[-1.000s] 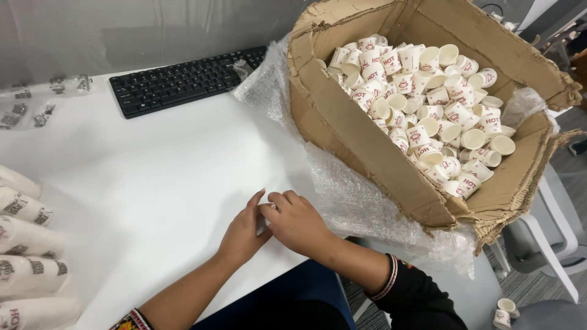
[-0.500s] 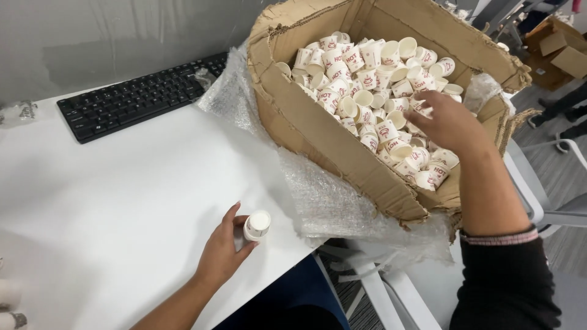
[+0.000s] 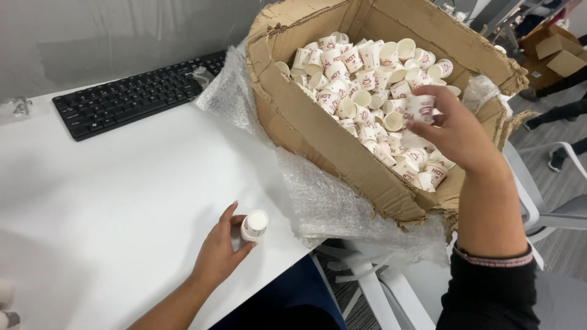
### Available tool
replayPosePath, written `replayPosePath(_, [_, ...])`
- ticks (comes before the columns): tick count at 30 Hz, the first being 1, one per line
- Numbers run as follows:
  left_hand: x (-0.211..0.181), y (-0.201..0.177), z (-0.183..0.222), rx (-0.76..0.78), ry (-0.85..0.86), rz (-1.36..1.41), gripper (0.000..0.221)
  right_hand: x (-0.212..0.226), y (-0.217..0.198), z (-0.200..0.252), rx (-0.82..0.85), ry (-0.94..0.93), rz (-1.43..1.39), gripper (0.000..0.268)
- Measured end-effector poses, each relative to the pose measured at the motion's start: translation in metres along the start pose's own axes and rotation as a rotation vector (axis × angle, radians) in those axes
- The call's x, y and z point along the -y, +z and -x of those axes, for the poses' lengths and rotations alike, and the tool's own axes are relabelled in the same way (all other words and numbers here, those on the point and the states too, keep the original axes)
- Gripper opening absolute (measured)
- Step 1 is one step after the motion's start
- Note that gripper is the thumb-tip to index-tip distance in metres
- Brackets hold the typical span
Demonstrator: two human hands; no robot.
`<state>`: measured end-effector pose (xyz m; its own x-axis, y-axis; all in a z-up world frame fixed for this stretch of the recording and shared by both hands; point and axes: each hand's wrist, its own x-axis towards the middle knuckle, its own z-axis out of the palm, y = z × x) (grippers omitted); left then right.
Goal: Packing stacks of small paper cups into plastic sleeves and organizing them.
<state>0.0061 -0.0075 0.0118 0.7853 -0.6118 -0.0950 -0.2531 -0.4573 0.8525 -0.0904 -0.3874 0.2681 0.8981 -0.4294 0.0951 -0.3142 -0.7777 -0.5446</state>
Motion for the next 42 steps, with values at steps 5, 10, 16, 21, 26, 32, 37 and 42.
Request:
replayPosePath(5, [0.008,0.004,0.000,-0.047,0.086,-0.011,0.106,0.034,0.066,0.071,-0.147,-0.323,-0.492,0.056])
replayPosePath(10, [0.011,0.002,0.003,-0.052,0.125,-0.015,0.099,0.053,0.190,0.098,-0.235,-0.789,-0.631,0.066])
replayPosePath(16, [0.015,0.003,0.005,-0.084,0.181,0.009,0.097,0.064,0.269,0.088,-0.163,-0.821,-0.517,0.062])
replayPosePath(21, [0.015,0.003,0.001,-0.063,0.138,0.007,0.097,0.040,0.300,0.088,-0.088,-0.732,-0.478,0.060])
replayPosePath(26, [0.009,-0.001,0.003,-0.026,0.098,0.015,0.097,0.025,0.320,0.090,0.062,-0.574,-0.374,0.064])
replayPosePath(32, [0.008,-0.002,0.005,-0.060,0.121,0.047,0.099,0.038,0.255,0.110,0.022,-0.727,-0.291,0.085])
replayPosePath(37, [0.002,-0.004,0.004,-0.003,0.042,-0.023,0.101,0.019,0.091,0.115,-0.693,-0.906,0.348,0.054])
replayPosePath(42, [0.007,0.002,0.003,-0.026,0.061,-0.022,0.102,-0.022,0.000,0.013,-0.333,-0.312,0.381,0.048])
